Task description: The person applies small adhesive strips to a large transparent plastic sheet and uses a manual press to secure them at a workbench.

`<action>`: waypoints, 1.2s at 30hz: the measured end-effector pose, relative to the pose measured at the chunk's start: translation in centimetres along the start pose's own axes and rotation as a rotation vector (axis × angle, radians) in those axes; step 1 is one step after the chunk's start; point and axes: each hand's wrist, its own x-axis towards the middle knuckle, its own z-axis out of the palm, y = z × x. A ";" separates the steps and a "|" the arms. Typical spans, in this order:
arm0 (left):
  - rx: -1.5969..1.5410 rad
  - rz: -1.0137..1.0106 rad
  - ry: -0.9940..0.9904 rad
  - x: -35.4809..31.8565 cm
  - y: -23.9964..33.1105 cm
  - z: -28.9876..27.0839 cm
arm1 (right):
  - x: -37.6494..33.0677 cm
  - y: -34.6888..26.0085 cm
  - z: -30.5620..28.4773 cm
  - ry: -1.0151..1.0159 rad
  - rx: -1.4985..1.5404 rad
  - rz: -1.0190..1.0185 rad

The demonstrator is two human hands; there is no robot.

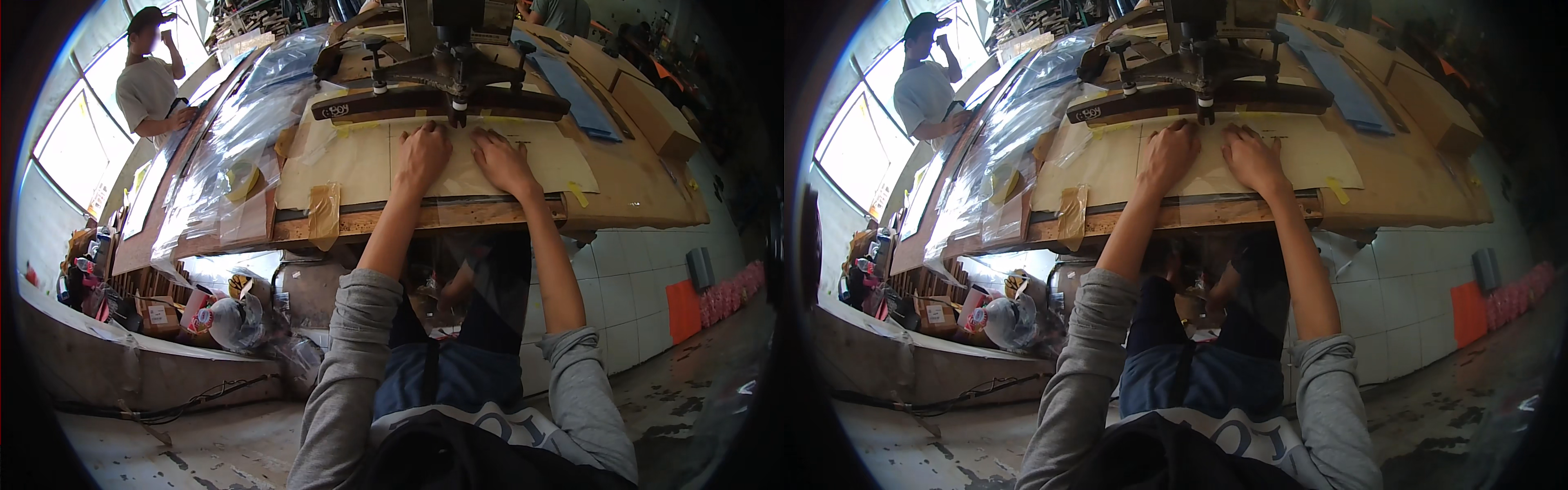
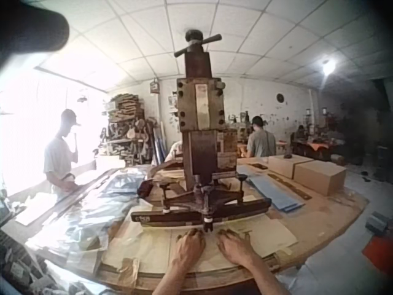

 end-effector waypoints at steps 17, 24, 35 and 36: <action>-0.013 -0.072 -0.004 -3.3 1.0 -2.6 | 0.3 0.7 0.6 0.071 0.035 0.000; -0.009 -0.075 -0.036 -3.4 0.8 -2.3 | 0.4 0.8 0.6 0.071 0.042 -0.003; -0.010 -0.043 -0.057 -2.9 0.9 -1.8 | 0.1 1.1 1.0 0.079 0.040 -0.016; -0.011 -0.042 -0.057 -2.5 0.6 -1.6 | 0.1 1.2 1.0 0.079 0.039 -0.015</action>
